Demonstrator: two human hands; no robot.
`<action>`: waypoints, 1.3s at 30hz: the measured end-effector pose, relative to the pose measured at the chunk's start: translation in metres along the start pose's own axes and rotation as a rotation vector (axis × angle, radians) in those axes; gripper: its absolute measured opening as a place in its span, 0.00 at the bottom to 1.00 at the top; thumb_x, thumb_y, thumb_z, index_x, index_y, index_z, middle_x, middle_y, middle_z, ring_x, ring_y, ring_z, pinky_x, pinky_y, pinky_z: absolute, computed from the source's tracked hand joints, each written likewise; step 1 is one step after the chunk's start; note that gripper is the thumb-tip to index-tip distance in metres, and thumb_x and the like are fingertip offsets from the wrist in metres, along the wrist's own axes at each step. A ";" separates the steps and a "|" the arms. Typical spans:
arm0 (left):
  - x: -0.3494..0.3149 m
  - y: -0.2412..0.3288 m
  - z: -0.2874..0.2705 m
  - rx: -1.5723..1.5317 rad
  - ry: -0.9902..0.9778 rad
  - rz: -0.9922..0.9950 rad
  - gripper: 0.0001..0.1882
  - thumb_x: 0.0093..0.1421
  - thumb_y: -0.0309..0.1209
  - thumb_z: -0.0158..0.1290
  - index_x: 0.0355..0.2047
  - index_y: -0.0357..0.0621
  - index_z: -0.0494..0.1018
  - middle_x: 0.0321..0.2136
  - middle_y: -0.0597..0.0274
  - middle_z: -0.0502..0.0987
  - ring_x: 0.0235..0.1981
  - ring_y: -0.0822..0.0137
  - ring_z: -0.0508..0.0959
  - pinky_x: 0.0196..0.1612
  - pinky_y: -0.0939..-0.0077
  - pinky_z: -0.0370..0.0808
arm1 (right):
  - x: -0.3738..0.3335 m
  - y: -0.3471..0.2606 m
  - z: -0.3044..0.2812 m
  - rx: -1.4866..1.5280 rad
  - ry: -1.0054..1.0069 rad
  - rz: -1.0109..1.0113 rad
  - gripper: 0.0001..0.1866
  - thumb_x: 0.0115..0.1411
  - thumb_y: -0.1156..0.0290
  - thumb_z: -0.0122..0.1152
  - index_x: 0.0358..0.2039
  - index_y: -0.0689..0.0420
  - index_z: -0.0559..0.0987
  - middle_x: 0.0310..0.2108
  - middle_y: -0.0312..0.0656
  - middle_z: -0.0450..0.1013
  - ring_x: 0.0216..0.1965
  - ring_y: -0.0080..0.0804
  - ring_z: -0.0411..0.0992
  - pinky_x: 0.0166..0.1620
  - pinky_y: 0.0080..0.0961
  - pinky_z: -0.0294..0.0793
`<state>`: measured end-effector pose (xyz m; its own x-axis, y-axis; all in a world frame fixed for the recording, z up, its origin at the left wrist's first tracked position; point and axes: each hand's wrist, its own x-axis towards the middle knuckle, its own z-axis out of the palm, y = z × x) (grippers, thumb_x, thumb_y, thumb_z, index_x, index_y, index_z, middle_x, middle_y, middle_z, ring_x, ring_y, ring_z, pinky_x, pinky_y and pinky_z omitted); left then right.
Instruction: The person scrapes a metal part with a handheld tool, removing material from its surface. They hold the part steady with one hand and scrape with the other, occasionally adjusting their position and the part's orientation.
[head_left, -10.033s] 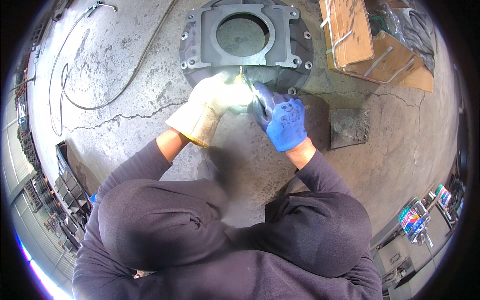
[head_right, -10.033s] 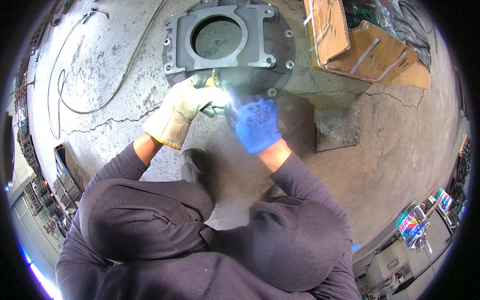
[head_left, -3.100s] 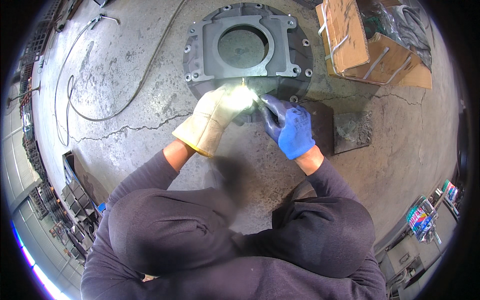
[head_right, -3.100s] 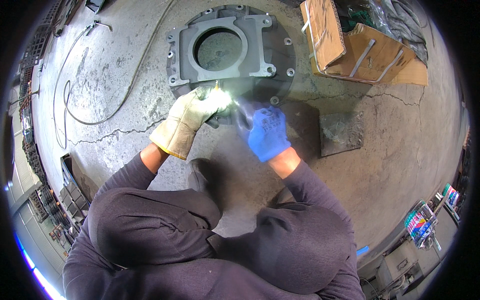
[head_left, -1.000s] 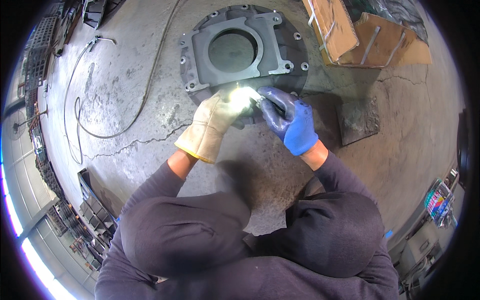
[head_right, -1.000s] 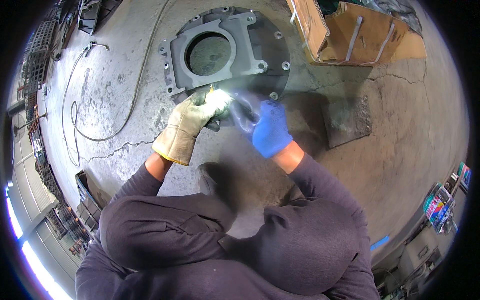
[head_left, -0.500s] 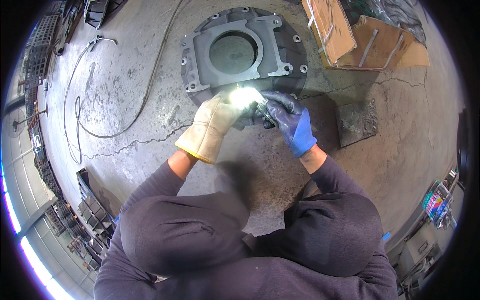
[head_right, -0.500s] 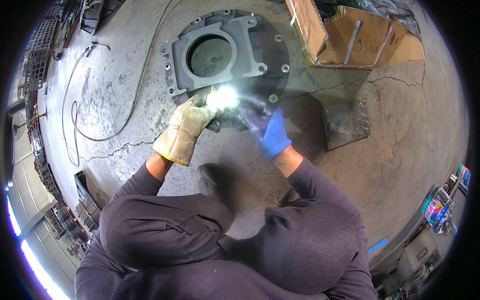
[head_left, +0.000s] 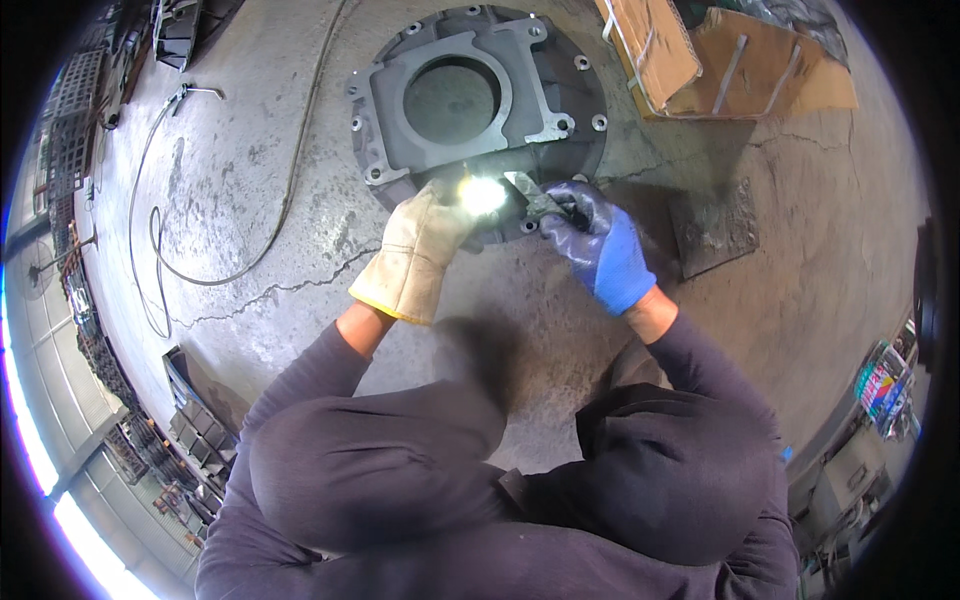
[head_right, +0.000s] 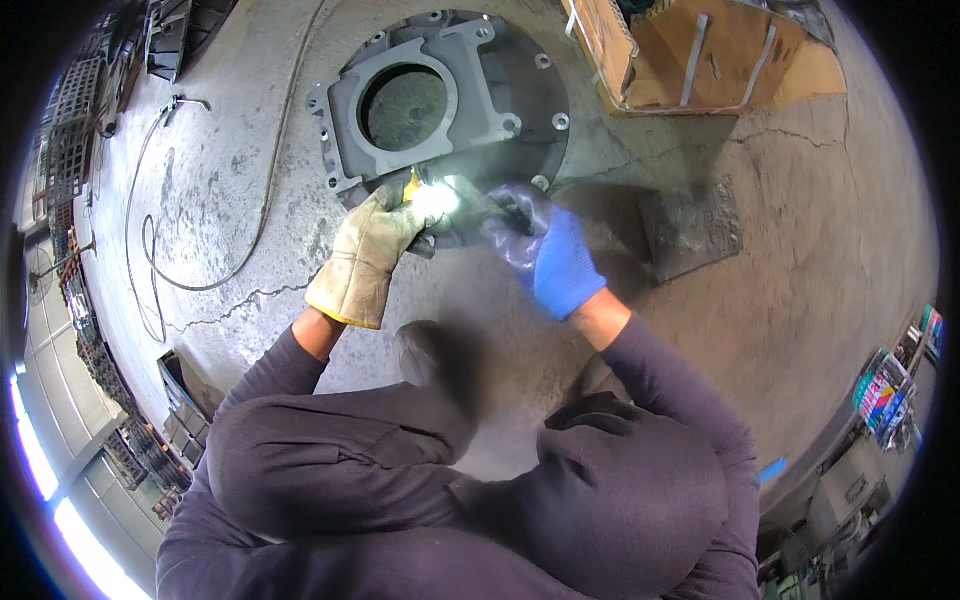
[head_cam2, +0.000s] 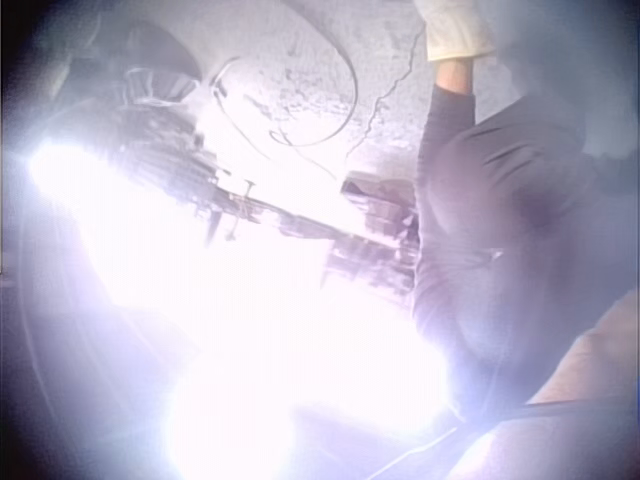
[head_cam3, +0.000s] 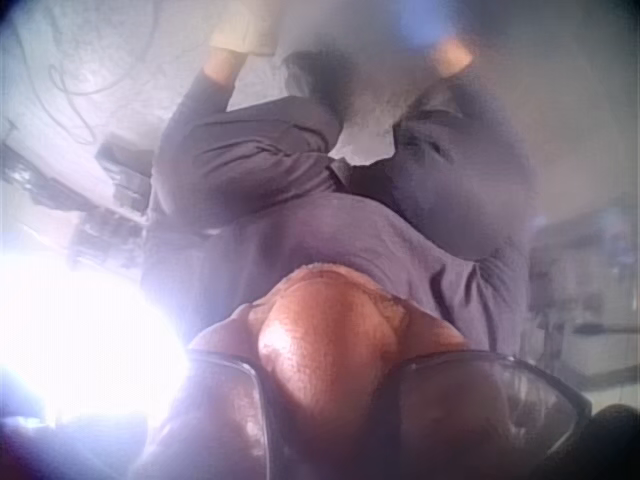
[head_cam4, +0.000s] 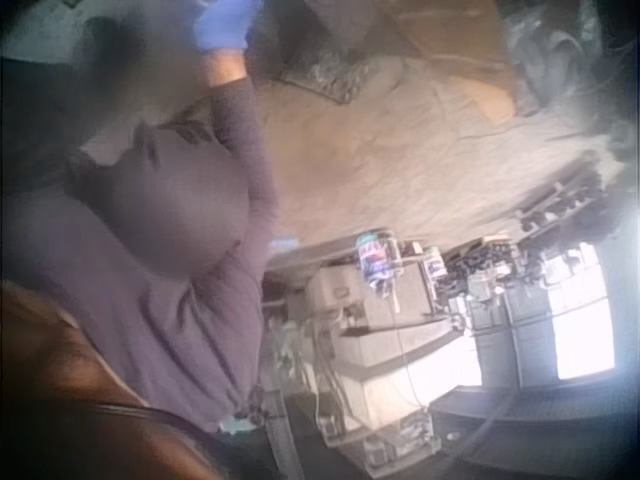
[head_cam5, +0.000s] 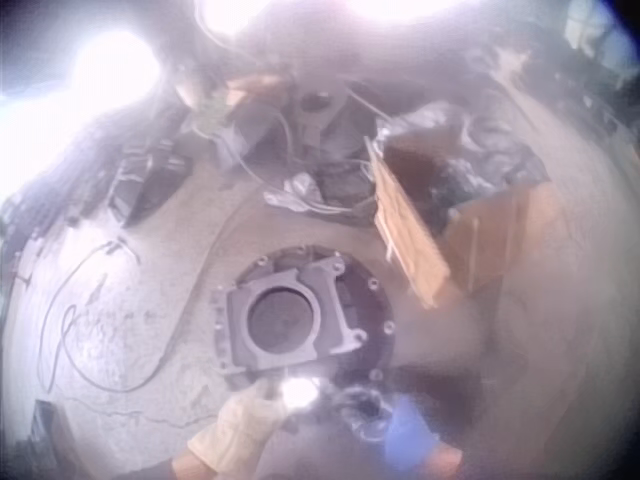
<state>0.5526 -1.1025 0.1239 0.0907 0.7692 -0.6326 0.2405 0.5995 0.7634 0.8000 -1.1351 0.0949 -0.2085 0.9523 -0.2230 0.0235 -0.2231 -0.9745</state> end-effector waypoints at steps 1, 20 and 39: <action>0.001 -0.005 -0.003 0.172 -0.014 0.064 0.19 0.67 0.35 0.66 0.53 0.35 0.82 0.37 0.64 0.86 0.29 0.76 0.81 0.32 0.81 0.79 | -0.002 -0.009 -0.005 -0.102 0.018 -0.007 0.18 0.69 0.77 0.67 0.57 0.61 0.79 0.44 0.38 0.82 0.44 0.23 0.77 0.52 0.28 0.79; 0.010 -0.037 -0.013 0.138 -0.032 0.111 0.22 0.68 0.47 0.60 0.46 0.38 0.79 0.30 0.56 0.86 0.32 0.62 0.86 0.39 0.66 0.80 | -0.024 0.029 0.065 -0.109 0.364 0.049 0.20 0.73 0.60 0.67 0.56 0.61 0.79 0.40 0.44 0.82 0.38 0.25 0.80 0.43 0.30 0.81; -0.012 0.021 0.007 0.110 0.132 -0.068 0.21 0.68 0.28 0.60 0.58 0.29 0.76 0.42 0.52 0.87 0.38 0.65 0.89 0.33 0.74 0.88 | -0.008 0.039 0.102 -0.255 0.491 -0.351 0.33 0.58 0.84 0.68 0.65 0.52 0.79 0.38 0.51 0.83 0.34 0.52 0.81 0.39 0.43 0.81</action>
<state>0.5633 -1.1004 0.1464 -0.0556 0.7543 -0.6541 0.3464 0.6290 0.6959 0.7026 -1.1726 0.0612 0.2238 0.9573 0.1829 0.2787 0.1169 -0.9532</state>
